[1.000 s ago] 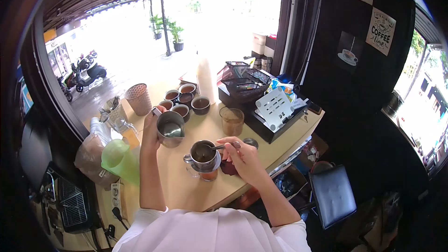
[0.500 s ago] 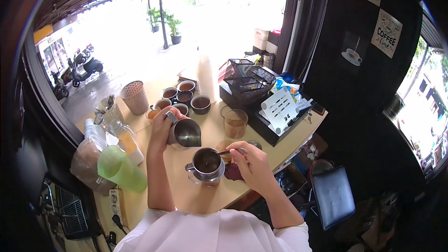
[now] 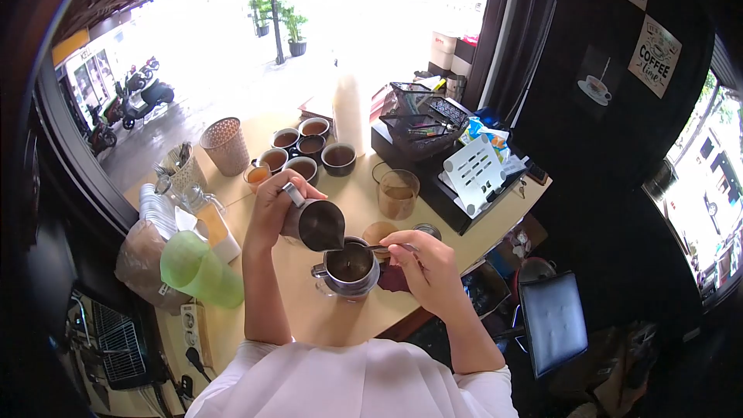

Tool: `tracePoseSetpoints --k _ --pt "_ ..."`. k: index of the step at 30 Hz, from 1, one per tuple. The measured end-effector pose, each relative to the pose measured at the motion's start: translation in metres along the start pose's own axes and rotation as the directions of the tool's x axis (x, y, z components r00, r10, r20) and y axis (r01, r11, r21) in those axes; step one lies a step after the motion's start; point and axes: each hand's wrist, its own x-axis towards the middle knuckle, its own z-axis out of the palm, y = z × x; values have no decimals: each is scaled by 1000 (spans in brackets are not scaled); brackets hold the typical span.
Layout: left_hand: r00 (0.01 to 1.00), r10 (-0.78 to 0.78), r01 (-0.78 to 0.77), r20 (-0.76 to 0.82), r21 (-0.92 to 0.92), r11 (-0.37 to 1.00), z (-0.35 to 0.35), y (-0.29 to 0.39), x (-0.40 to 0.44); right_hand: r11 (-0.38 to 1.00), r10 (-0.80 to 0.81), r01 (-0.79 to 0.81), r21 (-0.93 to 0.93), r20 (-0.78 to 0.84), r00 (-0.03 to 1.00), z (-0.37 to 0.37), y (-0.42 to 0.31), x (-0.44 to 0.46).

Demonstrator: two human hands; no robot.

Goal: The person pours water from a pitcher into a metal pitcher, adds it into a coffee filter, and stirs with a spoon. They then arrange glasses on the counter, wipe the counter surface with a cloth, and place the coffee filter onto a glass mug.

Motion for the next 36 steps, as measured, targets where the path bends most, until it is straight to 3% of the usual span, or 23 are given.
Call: tracePoseSetpoints --k 23,26,32,36 --pt "997 49 -55 62 88 995 2 7 -3 998 -55 56 17 -13 998 2 8 -3" --pt "996 72 -76 52 74 994 1 7 -3 1000 14 -14 24 -20 1000 0 4 -3" --pt "999 36 -38 24 107 993 0 9 -3 992 -112 113 -53 9 994 3 10 -2" --pt "998 51 -53 24 113 992 -1 7 -4 994 -89 86 -64 -39 995 4 8 -1"
